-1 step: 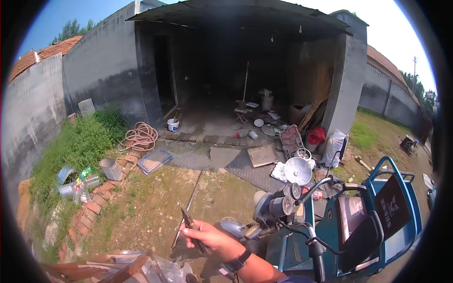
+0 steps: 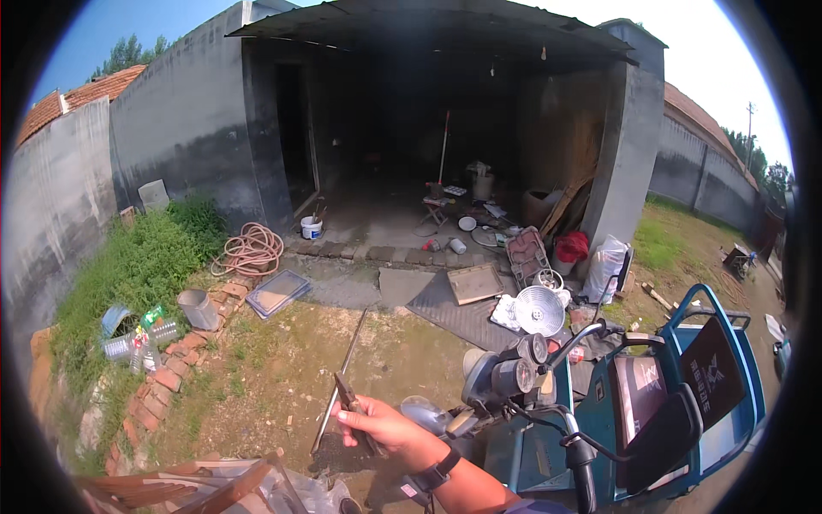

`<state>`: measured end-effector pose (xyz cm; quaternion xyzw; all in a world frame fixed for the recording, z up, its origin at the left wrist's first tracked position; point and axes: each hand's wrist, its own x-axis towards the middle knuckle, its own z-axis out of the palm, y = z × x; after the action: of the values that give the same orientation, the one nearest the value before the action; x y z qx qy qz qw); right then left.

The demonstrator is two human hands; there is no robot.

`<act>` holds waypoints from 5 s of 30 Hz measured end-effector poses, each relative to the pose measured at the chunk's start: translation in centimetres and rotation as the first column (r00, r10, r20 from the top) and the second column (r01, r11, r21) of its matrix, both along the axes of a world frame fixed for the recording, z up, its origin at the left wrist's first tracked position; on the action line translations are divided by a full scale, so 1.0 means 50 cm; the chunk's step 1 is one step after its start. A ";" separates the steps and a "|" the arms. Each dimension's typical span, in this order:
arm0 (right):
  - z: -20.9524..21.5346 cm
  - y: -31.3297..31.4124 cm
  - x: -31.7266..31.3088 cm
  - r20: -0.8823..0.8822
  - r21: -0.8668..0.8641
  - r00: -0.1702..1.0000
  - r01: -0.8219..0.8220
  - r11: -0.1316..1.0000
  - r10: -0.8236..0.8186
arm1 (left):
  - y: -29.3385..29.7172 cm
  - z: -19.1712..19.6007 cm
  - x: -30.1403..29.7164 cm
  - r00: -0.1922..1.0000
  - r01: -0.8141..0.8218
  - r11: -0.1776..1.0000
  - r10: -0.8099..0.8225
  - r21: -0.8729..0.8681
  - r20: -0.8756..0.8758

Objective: Gather tools and a broken chair and move to a workspace to begin repair.

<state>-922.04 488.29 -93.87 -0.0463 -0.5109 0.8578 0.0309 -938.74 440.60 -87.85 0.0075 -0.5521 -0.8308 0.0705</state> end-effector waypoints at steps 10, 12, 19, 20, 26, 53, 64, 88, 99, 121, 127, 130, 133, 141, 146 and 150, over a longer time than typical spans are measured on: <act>0.061 0.251 -0.091 -0.037 0.075 0.883 0.470 0.879 -0.469 | 0.108 -0.078 -0.400 0.974 0.145 0.975 -0.171 0.170 0.149; 0.058 0.301 -0.103 -0.043 0.078 0.855 0.518 0.852 -0.516 | 0.160 -0.060 -0.452 0.972 0.151 0.984 -0.166 0.098 0.166; -0.001 0.530 -0.196 -0.029 0.093 0.723 0.690 0.718 -0.690 | 0.522 -0.038 -0.663 0.951 0.155 0.985 -0.168 0.072 0.259; -0.008 0.566 -0.211 -0.023 0.086 0.711 0.702 0.707 -0.703 | 0.560 -0.046 -0.698 0.951 0.159 0.985 -0.172 0.070 0.256; -0.017 0.800 -0.308 0.013 0.102 0.645 0.760 0.642 -0.764 | 0.789 -0.052 -0.863 0.903 0.346 0.938 -0.333 0.000 0.272; 0.016 1.839 -0.757 -0.039 0.059 0.383 0.923 0.381 -0.923 | 2.243 0.016 -1.683 0.772 0.563 0.820 -0.565 -0.101 -0.291; 0.070 2.268 -0.941 -0.039 0.058 0.275 0.961 0.272 -0.961 | 2.768 0.107 -1.785 0.620 0.479 0.782 -0.623 -0.399 -0.477; 0.148 2.652 -1.294 -0.033 0.133 0.137 0.982 0.132 -0.990 | 3.521 -0.064 -2.302 0.565 0.764 0.639 -0.727 0.085 0.389; 0.133 2.739 -1.317 -0.006 0.079 0.138 0.987 0.137 -0.990 | 3.613 -0.020 -2.328 0.579 0.740 0.659 -0.726 0.136 0.372; 0.134 2.789 -1.274 0.036 0.178 0.114 0.977 0.119 -0.993 | 3.787 0.033 -2.329 0.757 0.648 0.751 -0.615 -0.129 0.221; 0.159 2.768 -1.291 0.074 0.236 0.080 0.967 0.096 -0.994 | 3.869 -0.188 -2.503 0.779 0.622 0.776 -0.602 -0.100 0.177; 0.142 2.760 -1.276 0.089 0.220 0.062 0.972 0.080 -0.994 | 3.913 -0.255 -2.557 0.787 0.613 0.784 -0.597 -0.092 0.155; 0.125 2.760 -1.268 0.072 0.170 0.055 0.983 0.066 -0.996 | 3.941 -0.296 -2.592 0.800 0.597 0.798 -0.585 -0.083 0.132; 0.106 2.769 -1.271 0.075 0.182 0.070 0.980 0.083 -0.995 | 3.975 -0.275 -2.562 0.821 0.564 0.822 -0.547 -0.076 0.165; 0.121 2.780 -1.279 0.106 0.243 0.081 0.964 0.105 -0.991 | 4.007 -0.322 -2.585 0.763 0.646 0.760 -0.643 0.072 -0.069; 0.126 2.776 -1.288 0.115 0.230 0.056 0.970 0.082 -0.992 | 4.042 -0.347 -2.607 0.808 0.589 0.806 -0.590 -0.051 0.008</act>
<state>-986.45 627.09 -87.57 -0.4821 -0.3819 0.5725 0.5423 -1069.08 642.69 -105.20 -0.1694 -0.5481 -0.7972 -0.1880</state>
